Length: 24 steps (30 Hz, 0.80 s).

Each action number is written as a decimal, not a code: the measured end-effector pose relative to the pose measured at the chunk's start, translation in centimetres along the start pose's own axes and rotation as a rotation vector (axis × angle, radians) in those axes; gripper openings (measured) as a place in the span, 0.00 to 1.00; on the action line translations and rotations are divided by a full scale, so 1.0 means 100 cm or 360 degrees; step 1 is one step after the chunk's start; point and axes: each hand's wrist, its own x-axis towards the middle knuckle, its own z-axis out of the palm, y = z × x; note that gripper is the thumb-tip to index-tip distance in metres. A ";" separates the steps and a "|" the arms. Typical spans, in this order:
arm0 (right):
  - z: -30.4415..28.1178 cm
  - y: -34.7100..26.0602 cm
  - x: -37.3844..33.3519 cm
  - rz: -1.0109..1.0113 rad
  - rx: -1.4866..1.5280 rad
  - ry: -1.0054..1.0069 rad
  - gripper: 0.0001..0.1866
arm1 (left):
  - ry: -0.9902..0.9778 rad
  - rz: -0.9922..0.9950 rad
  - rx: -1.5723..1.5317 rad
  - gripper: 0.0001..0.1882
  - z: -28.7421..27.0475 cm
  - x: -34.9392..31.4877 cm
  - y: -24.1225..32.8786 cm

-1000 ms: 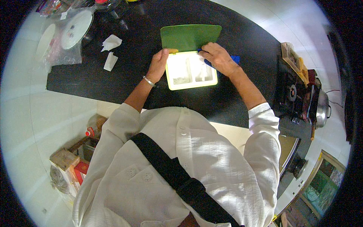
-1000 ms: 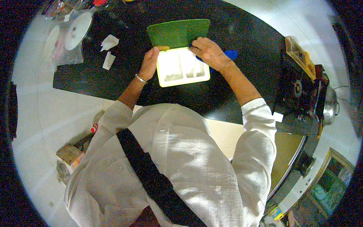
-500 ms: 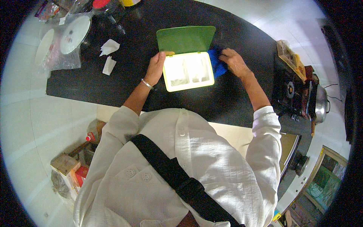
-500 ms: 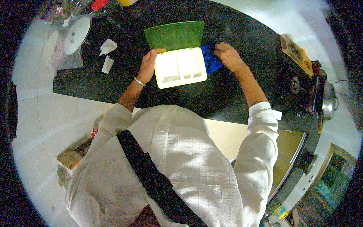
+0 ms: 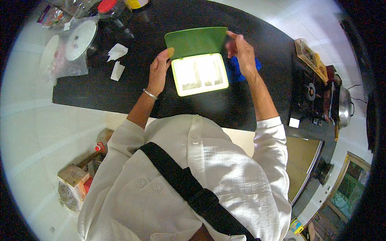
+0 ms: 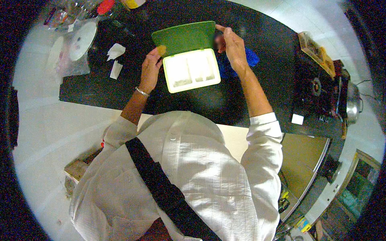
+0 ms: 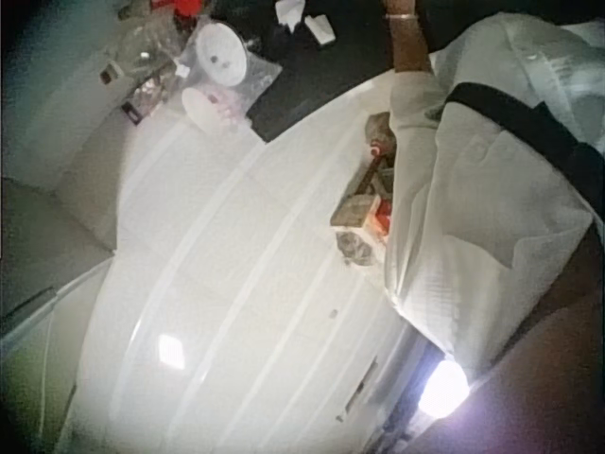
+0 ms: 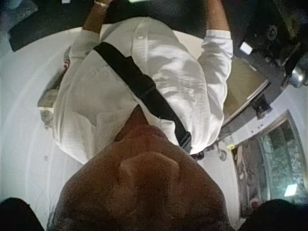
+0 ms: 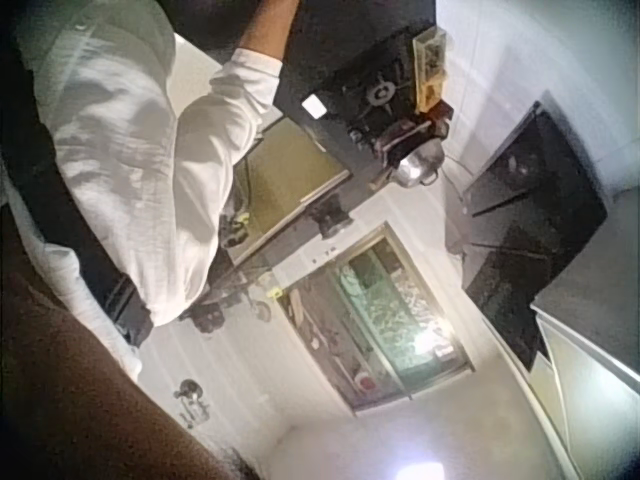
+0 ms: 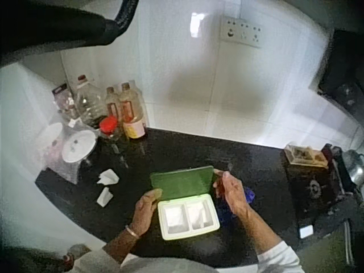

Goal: The person wipes a kitchen countertop and backsplash with a blue cloth. They move a metal bowl to clean underneath it, then wipe the stovetop area. Finally, they open a yellow plastic container and wipe its interior and lid with the cloth.

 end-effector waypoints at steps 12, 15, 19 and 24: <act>-0.017 0.009 -0.065 0.0271 -0.0020 -0.0217 0.09 | -0.0163 -0.0109 0.0327 0.21 -0.004 -0.045 0.019; -0.019 0.027 -0.077 0.0141 -0.0206 -0.0208 0.10 | -0.0039 -0.0306 0.0191 0.20 -0.009 -0.059 0.006; -0.021 0.035 -0.086 -0.0145 -0.0846 -0.0130 0.12 | -0.0093 -0.0696 0.0176 0.17 -0.017 -0.071 0.010; -0.019 0.037 -0.099 0.0058 -0.1109 0.0033 0.13 | -0.0376 -0.0980 0.0204 0.15 -0.010 -0.076 0.023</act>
